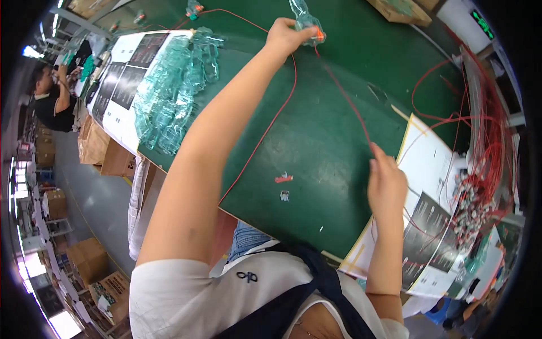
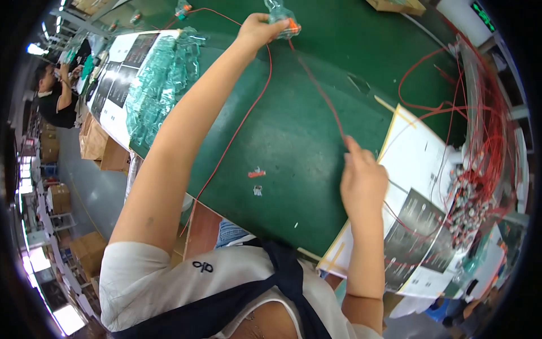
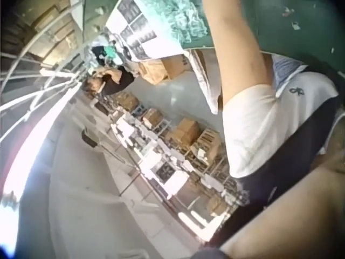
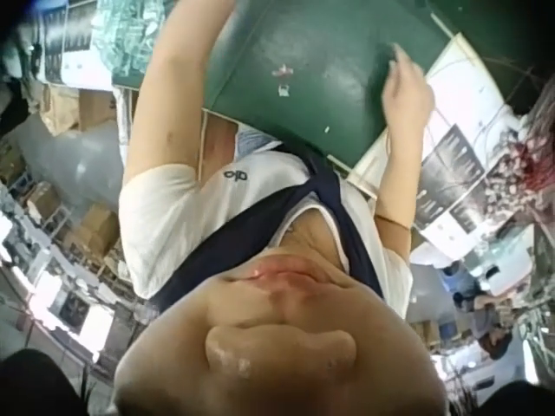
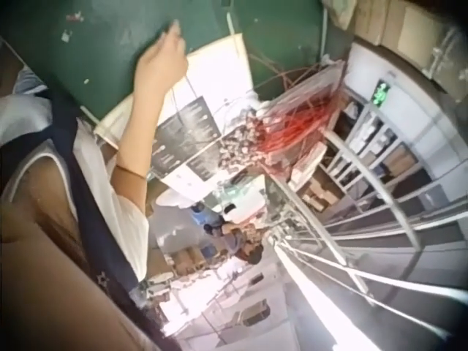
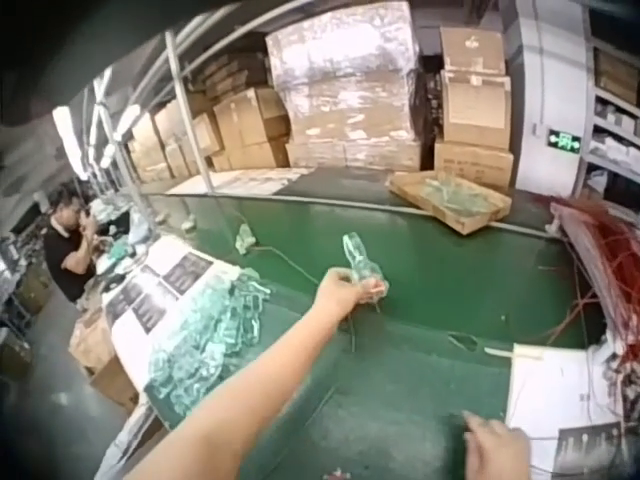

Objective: The person assembles electronic components by attaching wires to plastic housings by hand.

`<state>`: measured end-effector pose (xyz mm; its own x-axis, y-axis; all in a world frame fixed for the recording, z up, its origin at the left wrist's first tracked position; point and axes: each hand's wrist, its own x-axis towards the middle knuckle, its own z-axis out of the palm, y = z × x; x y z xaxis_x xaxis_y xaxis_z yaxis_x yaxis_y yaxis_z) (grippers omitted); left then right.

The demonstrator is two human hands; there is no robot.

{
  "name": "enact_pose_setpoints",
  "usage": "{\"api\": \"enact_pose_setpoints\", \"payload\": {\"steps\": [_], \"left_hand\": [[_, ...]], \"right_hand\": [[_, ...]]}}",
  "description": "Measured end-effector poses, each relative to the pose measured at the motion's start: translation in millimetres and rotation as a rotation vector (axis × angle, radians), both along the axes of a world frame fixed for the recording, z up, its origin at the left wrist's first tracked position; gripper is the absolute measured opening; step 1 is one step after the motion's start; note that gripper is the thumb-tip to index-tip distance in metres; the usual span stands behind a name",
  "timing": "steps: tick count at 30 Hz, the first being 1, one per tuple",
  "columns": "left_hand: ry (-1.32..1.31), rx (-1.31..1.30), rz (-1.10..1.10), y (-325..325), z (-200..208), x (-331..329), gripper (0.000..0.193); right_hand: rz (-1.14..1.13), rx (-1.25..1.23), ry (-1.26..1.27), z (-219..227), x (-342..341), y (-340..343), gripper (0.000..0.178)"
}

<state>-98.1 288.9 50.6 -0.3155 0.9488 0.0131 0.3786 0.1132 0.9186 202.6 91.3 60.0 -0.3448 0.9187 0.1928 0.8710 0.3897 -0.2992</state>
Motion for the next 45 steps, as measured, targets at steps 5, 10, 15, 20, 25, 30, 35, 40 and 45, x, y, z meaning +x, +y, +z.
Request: {"api": "enact_pose_setpoints", "payload": {"steps": [5,10,15,20,25,30,35,40,45], "left_hand": [[0.270,-0.149,0.340,83,-31,-14,0.070],[0.692,0.221,0.387,32,-25,-22,0.057],[0.948,0.545,0.432,-156,-3,-107,0.041],[0.760,0.192,0.952,-388,-58,-192,0.034],[0.158,-0.381,1.295,-567,-162,-210,0.060],[-0.877,-0.190,1.677,-595,-244,-208,0.111],[-1.228,0.415,1.734,-611,-293,-246,0.085],[-1.154,0.769,1.387,-587,-267,-258,0.043],[-1.210,0.984,1.153,-585,-120,-280,0.039]], "right_hand": [[-0.077,0.153,-0.044,12,19,24,0.040],[0.302,0.170,0.209,26,2,22,0.040],[0.761,-0.024,0.251,29,-61,22,0.036],[1.167,-0.195,0.224,29,-133,-3,0.032],[1.442,-0.277,0.195,26,-216,-48,0.030],[1.547,-0.381,0.088,16,-296,-90,0.030],[1.593,-0.403,-0.019,7,-349,-117,0.030],[1.472,-0.442,-0.126,-4,-369,-105,0.030],[1.452,-0.364,-0.187,-6,-386,-102,0.032]]}}
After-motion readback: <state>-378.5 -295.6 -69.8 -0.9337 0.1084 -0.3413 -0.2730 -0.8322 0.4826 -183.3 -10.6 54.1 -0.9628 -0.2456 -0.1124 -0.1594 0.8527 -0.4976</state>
